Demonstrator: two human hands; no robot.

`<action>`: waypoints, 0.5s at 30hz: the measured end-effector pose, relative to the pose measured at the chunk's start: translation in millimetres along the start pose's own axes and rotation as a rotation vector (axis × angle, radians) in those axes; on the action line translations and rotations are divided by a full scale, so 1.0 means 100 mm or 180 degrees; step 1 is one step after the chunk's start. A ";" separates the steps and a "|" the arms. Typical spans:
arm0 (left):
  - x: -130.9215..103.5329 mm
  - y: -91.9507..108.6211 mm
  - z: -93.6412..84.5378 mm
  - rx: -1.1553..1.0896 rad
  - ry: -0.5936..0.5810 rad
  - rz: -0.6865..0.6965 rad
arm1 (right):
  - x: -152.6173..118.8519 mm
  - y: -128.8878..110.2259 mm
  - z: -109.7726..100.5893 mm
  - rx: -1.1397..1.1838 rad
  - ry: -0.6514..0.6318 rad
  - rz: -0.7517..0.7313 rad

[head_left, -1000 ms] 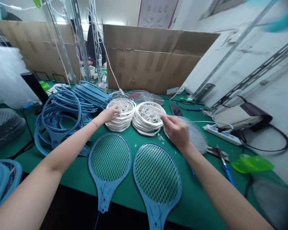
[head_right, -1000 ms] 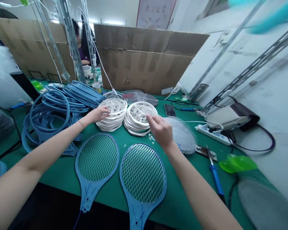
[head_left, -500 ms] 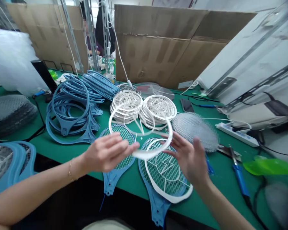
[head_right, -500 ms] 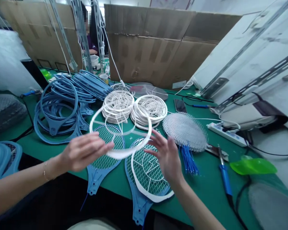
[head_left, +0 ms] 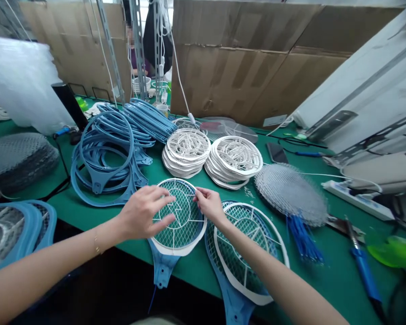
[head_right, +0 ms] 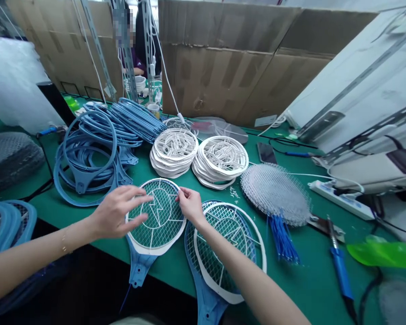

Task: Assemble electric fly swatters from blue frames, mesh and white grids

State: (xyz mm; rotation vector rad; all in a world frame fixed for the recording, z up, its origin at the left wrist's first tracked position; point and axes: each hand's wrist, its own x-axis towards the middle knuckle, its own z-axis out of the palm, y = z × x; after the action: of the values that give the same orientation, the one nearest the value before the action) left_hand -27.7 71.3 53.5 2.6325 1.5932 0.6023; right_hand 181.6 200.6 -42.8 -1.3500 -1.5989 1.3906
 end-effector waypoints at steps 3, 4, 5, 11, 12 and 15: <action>0.30 -0.19 0.25 0.0562 -0.0307 -0.0624 | -0.09 -0.01 0.00 -0.0203 0.0106 -0.0135; 0.37 -0.25 0.34 0.0645 -0.0443 -0.0686 | -0.13 -0.04 -0.01 -0.0330 0.0151 -0.0210; 0.41 -0.30 0.44 0.0679 -0.0543 -0.0708 | -0.17 -0.07 -0.01 -0.0599 0.0208 -0.0319; 0.42 -0.46 0.70 0.0615 -0.0640 -0.0696 | -0.15 -0.35 0.09 -0.3442 0.0584 -0.1332; 0.42 -0.47 0.70 0.0598 -0.0648 -0.0677 | -0.08 -0.39 0.13 -0.3541 0.0402 -0.1465; 0.44 -0.50 0.68 0.0541 -0.0670 -0.0596 | 0.20 -0.43 0.27 -0.3592 -0.0250 -0.1593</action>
State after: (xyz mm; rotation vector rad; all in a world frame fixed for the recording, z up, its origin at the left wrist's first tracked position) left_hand -30.0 145.5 -5.8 2.5123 1.8669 0.1826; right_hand 138.6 213.9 -11.9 -1.2499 -2.6952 0.1639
